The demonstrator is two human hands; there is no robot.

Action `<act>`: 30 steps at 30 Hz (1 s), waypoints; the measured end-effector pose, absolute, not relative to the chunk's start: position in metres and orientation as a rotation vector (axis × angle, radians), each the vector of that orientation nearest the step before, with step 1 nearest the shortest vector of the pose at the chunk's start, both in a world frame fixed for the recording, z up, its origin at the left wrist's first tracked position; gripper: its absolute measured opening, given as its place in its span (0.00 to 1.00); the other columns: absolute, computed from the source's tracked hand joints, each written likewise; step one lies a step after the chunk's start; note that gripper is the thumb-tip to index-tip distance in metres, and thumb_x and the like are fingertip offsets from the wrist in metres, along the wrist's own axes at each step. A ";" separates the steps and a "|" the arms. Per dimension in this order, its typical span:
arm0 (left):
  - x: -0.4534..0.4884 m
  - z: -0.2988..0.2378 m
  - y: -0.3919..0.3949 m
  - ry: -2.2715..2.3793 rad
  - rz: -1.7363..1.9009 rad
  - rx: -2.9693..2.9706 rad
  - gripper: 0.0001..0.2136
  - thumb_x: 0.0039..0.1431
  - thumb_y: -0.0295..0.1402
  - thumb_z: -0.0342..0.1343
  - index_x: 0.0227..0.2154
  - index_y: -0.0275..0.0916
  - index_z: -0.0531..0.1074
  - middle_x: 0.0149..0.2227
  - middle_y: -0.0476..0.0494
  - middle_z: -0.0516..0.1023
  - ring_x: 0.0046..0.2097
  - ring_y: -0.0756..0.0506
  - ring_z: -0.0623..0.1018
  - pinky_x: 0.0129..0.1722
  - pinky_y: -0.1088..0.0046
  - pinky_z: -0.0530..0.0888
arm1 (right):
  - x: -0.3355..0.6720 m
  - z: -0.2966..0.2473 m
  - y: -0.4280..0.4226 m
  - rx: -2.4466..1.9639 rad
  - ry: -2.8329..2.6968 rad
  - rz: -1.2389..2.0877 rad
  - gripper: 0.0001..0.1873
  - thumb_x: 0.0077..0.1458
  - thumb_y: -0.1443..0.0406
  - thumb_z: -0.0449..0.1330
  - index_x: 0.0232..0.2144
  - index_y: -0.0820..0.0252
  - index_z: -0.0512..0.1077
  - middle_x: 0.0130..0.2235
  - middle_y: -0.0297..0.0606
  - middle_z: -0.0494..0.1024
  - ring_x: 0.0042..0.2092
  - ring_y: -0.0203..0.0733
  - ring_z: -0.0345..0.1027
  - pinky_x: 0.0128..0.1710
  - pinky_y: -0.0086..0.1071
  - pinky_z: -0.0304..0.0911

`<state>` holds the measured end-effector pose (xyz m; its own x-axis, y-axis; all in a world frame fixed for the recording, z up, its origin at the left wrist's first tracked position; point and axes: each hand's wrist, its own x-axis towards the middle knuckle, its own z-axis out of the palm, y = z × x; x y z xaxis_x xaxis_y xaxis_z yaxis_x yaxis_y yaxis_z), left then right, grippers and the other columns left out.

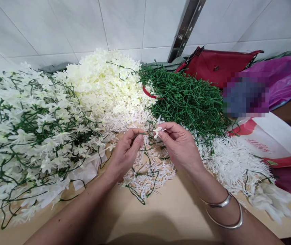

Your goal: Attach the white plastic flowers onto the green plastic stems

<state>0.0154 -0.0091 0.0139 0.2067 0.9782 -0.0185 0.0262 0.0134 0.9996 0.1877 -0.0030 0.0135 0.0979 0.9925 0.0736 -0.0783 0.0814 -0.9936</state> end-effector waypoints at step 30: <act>0.011 0.039 -0.014 1.185 0.663 1.843 0.10 0.71 0.37 0.42 0.34 0.43 0.64 0.26 0.53 0.66 0.28 0.48 0.65 0.31 0.70 0.60 | 0.186 0.016 -0.009 -1.168 -1.138 1.375 0.18 0.48 0.48 0.73 0.32 0.53 0.79 0.26 0.30 0.71 0.28 0.35 0.60 0.26 0.29 0.58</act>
<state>0.0111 -0.0141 0.0386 0.4165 0.9091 -0.0031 0.4727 -0.2136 0.8550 0.1862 -0.0086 0.0164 -0.0731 0.9933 -0.0895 -0.0977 -0.0964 -0.9905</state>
